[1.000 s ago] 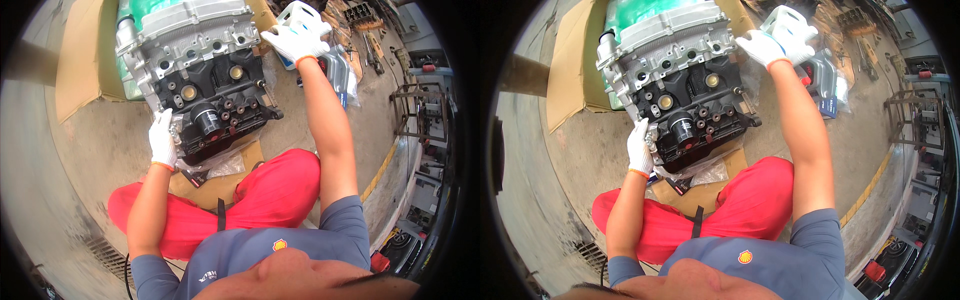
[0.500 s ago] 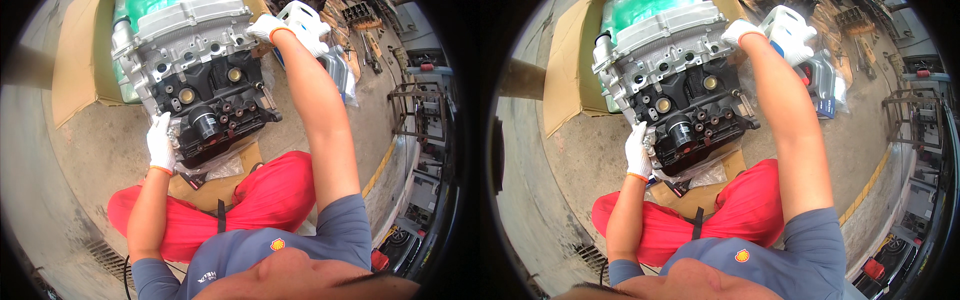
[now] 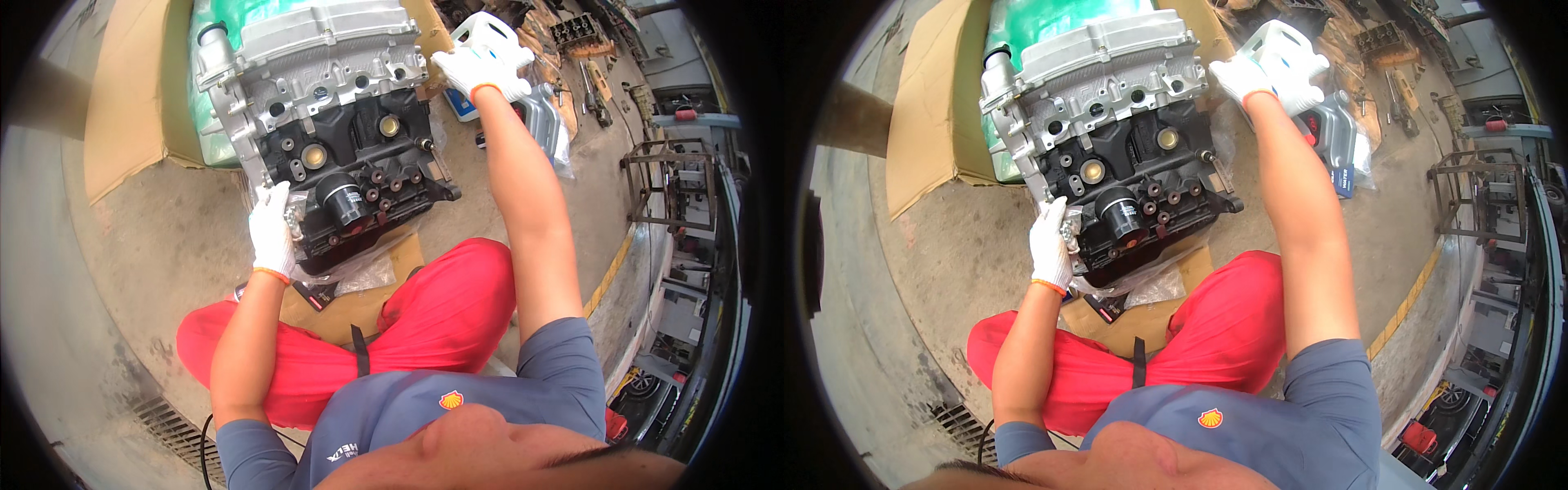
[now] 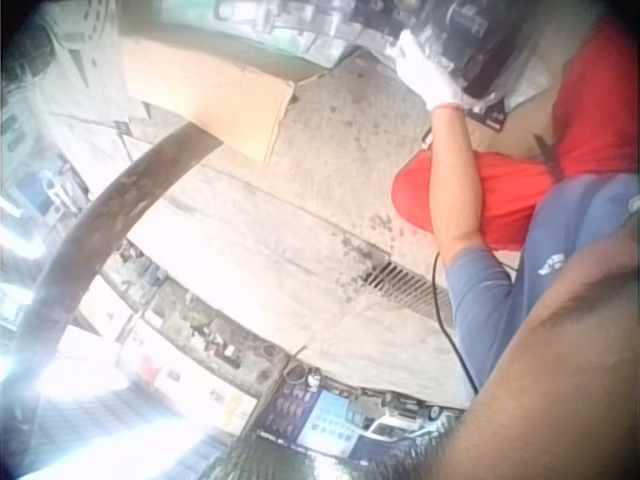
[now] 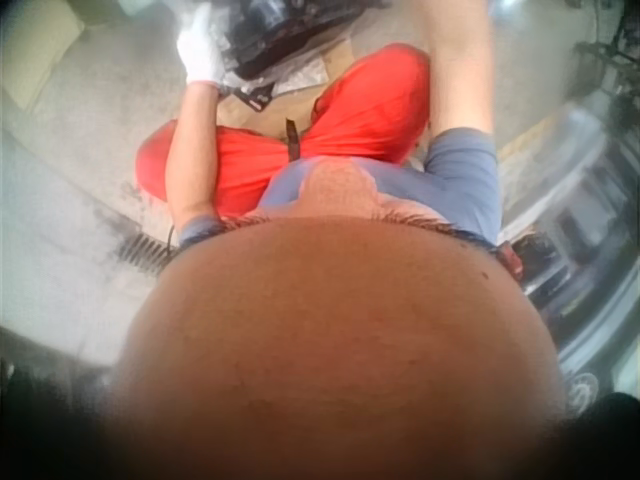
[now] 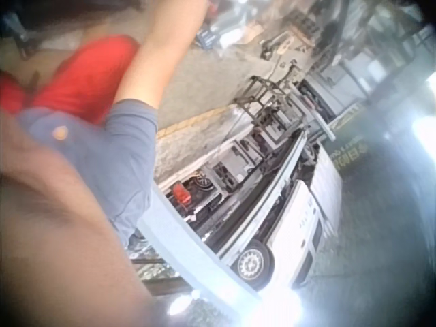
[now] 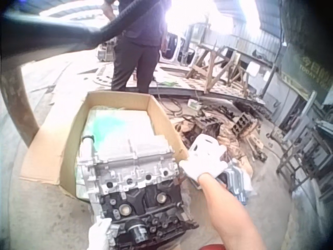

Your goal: The person uses a power tool to tighten bolts on an engine block, then unpacks a new cylinder head and installs it onto the block, securing it with bolts.

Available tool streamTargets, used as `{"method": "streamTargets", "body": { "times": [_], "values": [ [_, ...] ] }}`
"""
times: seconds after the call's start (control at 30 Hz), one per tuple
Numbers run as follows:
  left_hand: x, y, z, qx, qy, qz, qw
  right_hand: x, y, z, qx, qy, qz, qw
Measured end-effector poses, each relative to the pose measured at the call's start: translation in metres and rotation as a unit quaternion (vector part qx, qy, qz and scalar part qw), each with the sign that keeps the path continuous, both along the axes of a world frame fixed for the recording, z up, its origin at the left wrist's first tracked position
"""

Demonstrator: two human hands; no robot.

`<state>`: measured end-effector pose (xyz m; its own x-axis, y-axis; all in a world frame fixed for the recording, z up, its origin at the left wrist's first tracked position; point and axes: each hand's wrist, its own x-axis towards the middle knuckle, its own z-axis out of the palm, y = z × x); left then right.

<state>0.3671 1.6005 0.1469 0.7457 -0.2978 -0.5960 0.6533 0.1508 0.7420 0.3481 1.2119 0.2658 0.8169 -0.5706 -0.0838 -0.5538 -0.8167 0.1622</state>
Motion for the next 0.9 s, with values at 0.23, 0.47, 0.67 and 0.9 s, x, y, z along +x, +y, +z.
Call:
{"method": "streamTargets", "body": {
  "times": [0.23,0.47,0.67,0.9],
  "values": [
    [0.000,-0.001,-0.012,-0.007,-0.021,0.007,1.000,-0.010,-0.007,0.000,-0.044,-0.027,0.144,0.988],
    [0.001,0.005,-0.021,0.015,-0.026,0.001,1.000,0.002,-0.021,-0.027,-0.103,-0.002,0.288,0.952],
    [-0.001,0.001,-0.009,0.024,-0.018,0.016,0.999,0.016,-0.035,-0.027,-0.084,0.024,0.341,0.936],
    [0.001,0.003,-0.013,0.034,-0.016,0.000,0.999,0.021,-0.047,-0.029,-0.062,0.048,0.355,0.932]
  ]
}}
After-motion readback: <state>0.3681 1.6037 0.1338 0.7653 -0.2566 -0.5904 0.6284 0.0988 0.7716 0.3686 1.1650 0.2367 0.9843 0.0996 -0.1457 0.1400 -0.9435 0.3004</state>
